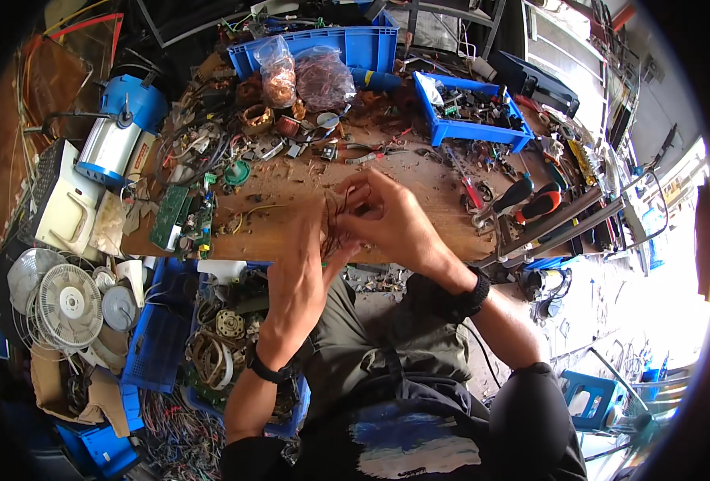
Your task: The person winds copper wire by hand around a rectangular laminated core, repeatedly wrapping and adjusting the coil. The person holds the core with one hand and guides the wire with the other, occasionally repositioning the coil on the workbench.
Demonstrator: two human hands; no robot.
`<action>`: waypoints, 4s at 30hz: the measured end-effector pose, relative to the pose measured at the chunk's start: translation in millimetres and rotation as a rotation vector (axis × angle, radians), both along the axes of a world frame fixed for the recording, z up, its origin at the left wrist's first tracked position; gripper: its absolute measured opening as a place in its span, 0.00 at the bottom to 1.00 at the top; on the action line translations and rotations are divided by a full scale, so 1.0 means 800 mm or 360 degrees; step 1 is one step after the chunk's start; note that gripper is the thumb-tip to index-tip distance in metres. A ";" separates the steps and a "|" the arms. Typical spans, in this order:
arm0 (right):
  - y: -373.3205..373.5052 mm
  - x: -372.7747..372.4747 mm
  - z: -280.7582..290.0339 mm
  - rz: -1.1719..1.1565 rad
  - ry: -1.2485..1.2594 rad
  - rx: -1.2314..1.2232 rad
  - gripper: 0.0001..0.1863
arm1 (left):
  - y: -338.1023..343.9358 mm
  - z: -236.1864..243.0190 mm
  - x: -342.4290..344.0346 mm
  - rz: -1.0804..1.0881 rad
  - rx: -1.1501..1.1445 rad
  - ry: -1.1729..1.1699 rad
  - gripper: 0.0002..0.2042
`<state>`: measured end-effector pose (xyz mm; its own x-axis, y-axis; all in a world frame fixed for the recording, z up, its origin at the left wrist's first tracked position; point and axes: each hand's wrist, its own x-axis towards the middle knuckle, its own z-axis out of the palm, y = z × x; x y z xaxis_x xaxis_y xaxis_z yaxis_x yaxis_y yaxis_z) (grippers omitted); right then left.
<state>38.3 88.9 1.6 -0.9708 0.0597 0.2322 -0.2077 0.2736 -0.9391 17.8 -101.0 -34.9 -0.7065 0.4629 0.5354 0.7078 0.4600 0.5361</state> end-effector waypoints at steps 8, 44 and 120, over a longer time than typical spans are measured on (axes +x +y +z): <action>0.018 0.021 -0.037 0.0295 -0.0343 -0.0388 0.18 | -0.016 -0.058 -0.005 -0.0584 0.0468 -0.1164 0.27; 0.138 0.022 -0.127 -0.0258 -0.0038 0.0659 0.25 | 0.048 -0.090 -0.046 -0.0123 -0.0414 -0.0091 0.08; -0.044 0.018 -0.102 -0.0318 0.0195 0.0479 0.08 | 0.057 -0.087 -0.050 -0.0230 0.2228 -0.1578 0.10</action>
<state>52.5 53.5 -80.2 -0.9107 0.1567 0.3821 -0.2283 0.5800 -0.7820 -22.4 -55.3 -104.8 -0.9891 0.1455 -0.0248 -0.1248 -0.7348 0.6667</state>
